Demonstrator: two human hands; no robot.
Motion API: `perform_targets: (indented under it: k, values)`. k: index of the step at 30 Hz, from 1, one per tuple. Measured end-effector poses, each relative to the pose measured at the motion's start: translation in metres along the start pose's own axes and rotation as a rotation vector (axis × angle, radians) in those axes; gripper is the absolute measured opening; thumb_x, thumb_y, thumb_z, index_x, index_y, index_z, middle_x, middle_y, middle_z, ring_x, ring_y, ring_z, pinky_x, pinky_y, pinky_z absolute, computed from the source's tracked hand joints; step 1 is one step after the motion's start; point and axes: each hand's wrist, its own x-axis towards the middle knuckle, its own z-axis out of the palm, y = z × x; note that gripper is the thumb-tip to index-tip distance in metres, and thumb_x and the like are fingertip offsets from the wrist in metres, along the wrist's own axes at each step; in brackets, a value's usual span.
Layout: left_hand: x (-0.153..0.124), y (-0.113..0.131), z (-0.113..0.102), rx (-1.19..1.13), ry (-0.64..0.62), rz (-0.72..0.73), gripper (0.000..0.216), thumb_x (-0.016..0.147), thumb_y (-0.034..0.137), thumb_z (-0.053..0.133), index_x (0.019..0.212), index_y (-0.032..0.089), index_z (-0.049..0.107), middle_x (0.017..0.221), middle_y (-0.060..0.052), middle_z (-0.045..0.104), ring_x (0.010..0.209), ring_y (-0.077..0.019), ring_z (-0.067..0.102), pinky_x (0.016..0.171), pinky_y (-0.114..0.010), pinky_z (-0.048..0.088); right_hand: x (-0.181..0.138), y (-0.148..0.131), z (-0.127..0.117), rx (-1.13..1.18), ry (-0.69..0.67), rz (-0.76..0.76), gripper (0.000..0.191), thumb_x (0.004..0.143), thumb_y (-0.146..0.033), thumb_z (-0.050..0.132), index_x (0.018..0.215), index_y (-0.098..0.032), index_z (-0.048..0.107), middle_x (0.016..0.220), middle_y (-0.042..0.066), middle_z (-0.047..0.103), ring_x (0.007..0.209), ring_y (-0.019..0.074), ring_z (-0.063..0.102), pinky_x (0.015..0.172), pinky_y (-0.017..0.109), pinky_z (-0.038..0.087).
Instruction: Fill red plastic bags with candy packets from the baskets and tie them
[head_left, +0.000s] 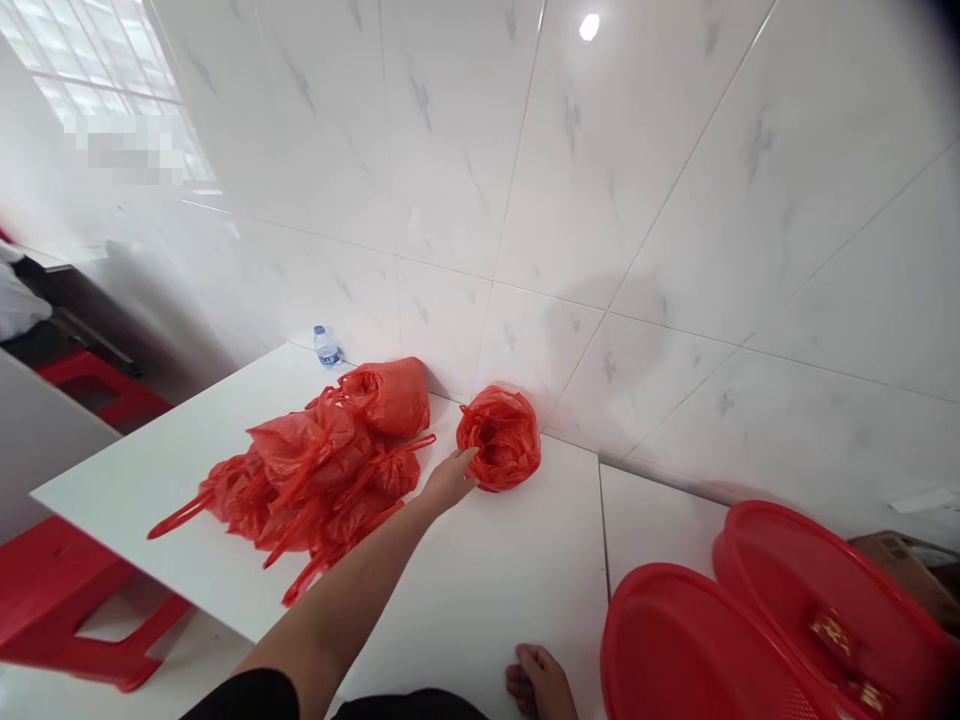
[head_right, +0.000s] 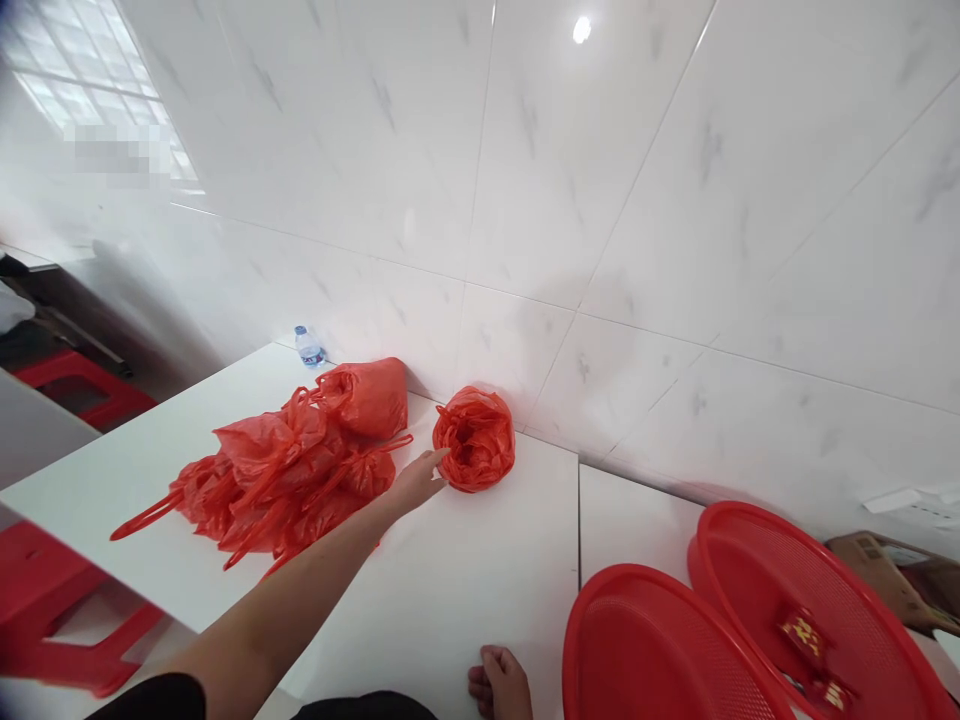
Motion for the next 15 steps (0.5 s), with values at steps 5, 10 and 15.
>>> perform_targets:
  k: [5, 10, 15]
  values:
    - [0.029, 0.024, 0.037, -0.034, -0.081, 0.008, 0.055, 0.078, 0.022, 0.069, 0.131, 0.021, 0.051, 0.138, -0.011, 0.048, 0.118, -0.0269, 0.053, 0.098, -0.042, 0.045, 0.003, 0.009, -0.007, 0.074, 0.013, -0.004, 0.052, 0.047, -0.057, 0.073, 0.079, -0.021, 0.055, 0.061, 0.002, 0.065, 0.052, 0.0132, 0.06, 0.046, 0.02, 0.035]
    - [0.04, 0.017, 0.048, -0.074, -0.106, -0.106, 0.033, 0.091, 0.035, 0.055, 0.118, 0.018, 0.057, 0.12, -0.008, 0.059, 0.102, -0.0217, 0.06, 0.086, -0.042, 0.052, 0.015, 0.017, -0.012, 0.09, 0.004, -0.019, 0.053, 0.042, -0.057, 0.074, 0.076, -0.021, 0.055, 0.06, 0.003, 0.066, 0.054, 0.0164, 0.062, 0.05, 0.024, 0.04]
    - [0.039, 0.007, 0.044, -0.147, -0.006, -0.188, 0.024, 0.09, 0.031, 0.056, 0.108, 0.016, 0.062, 0.112, -0.008, 0.063, 0.097, -0.0197, 0.061, 0.085, -0.039, 0.052, 0.018, 0.018, -0.01, 0.097, 0.03, -0.02, 0.051, 0.043, -0.059, 0.072, 0.072, -0.021, 0.053, 0.058, 0.004, 0.064, 0.051, 0.0175, 0.062, 0.049, 0.025, 0.041]
